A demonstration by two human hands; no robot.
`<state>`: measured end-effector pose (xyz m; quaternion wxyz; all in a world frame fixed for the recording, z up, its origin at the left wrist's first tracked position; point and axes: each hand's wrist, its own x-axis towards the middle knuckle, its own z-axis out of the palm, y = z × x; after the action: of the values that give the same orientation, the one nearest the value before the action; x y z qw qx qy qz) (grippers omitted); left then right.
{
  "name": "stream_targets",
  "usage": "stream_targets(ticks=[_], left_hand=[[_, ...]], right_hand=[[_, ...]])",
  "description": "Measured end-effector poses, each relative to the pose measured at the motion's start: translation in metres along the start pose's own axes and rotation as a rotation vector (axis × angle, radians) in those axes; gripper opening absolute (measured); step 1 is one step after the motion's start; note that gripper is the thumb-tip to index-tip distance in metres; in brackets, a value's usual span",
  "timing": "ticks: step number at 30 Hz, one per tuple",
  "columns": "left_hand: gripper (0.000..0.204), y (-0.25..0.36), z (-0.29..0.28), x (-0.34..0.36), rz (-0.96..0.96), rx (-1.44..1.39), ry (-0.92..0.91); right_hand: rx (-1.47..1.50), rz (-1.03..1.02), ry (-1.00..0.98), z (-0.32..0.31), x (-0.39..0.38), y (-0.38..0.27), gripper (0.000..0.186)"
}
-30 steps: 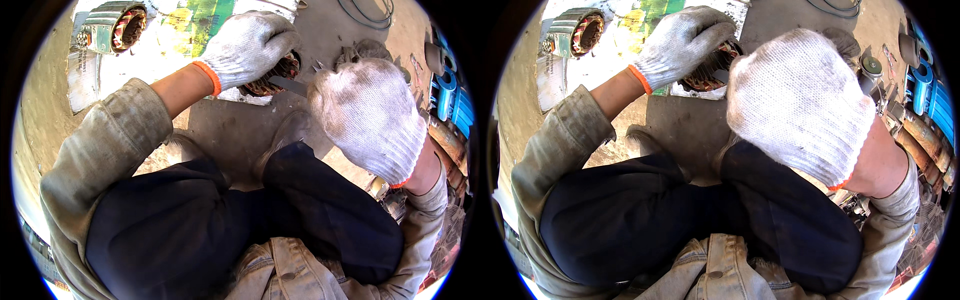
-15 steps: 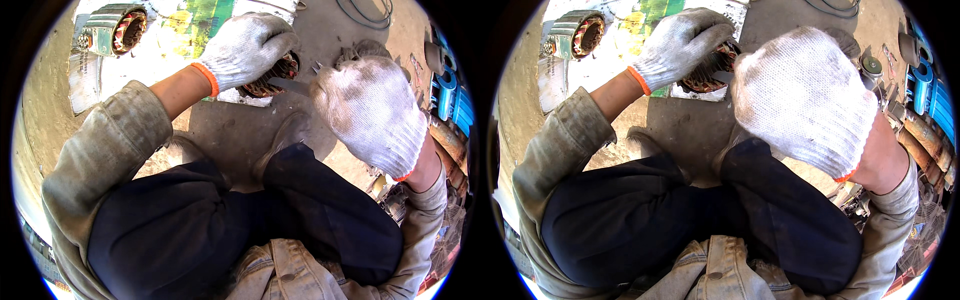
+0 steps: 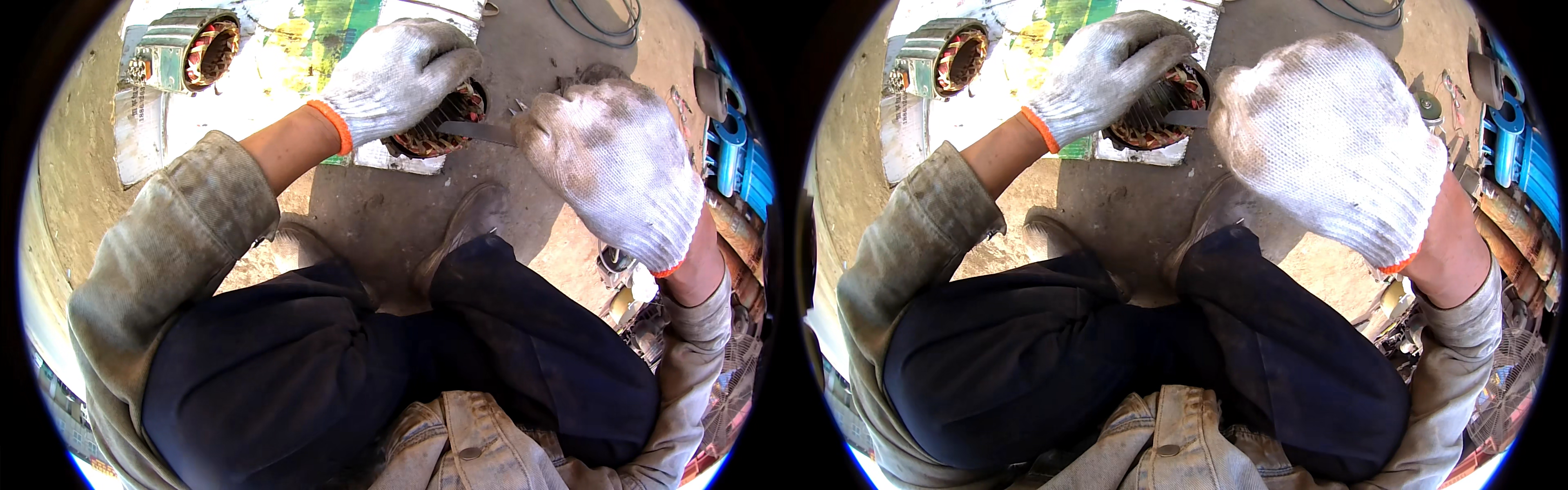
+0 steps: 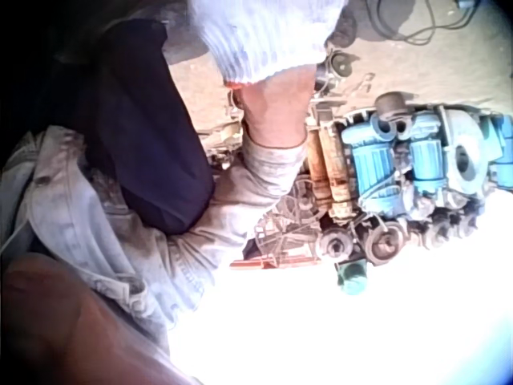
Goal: The person sits on the ground and uses pliers to cut wires on a motor stator, then uses a flat metal tool to scrape and clean the copper windings. The person handles the stator and tools directly with gloved hands.
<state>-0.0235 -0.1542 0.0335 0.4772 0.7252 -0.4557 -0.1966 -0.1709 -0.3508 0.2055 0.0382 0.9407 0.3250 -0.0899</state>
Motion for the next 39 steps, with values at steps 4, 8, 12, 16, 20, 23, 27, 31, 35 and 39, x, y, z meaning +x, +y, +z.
stream_targets(ticks=[4, 8, 12, 16, 20, 23, 27, 31, 35, 39], left_hand=[[0.034, 0.001, 0.002, 0.002, 0.028, 0.002, 0.017], [0.04, -0.001, -0.006, -0.006, -0.014, 0.042, -0.056], [0.034, 0.003, -0.002, 0.001, 0.002, -0.029, 0.005], [0.034, 0.0, 0.001, 0.002, -0.004, -0.015, 0.01], [0.034, 0.0, 0.002, 0.002, 0.058, -0.007, 0.018], [0.034, 0.0, -0.001, 0.001, 0.023, 0.003, -0.004], [0.033, -0.005, 0.003, 0.001, 0.055, -0.021, -0.007], [0.035, -0.002, 0.001, 0.003, -0.019, -0.017, -0.002], [0.035, -0.002, 0.0, 0.004, -0.007, -0.008, -0.01], [0.034, 0.002, 0.0, 0.0, -0.042, 0.011, -0.038]], right_hand=[[0.001, -0.011, -0.045, 0.003, 0.0, 0.004, 0.04], [0.012, -0.057, 0.035, 0.022, -0.001, 0.01, 0.041], [0.019, 0.008, -0.052, 0.002, 0.002, 0.011, 0.041], [0.051, 0.027, -0.084, -0.001, 0.003, 0.008, 0.038], [0.11, 0.073, -0.199, -0.012, 0.019, -0.007, 0.035], [0.173, 0.01, -0.027, 0.0, 0.029, -0.01, 0.031], [0.228, -0.043, 0.179, 0.011, 0.03, -0.013, 0.029], [0.224, 0.025, 0.079, 0.016, 0.025, -0.014, 0.037], [0.205, 0.004, 0.107, 0.023, 0.036, -0.014, 0.036], [0.215, 0.027, -0.086, 0.003, 0.036, -0.016, 0.04]])
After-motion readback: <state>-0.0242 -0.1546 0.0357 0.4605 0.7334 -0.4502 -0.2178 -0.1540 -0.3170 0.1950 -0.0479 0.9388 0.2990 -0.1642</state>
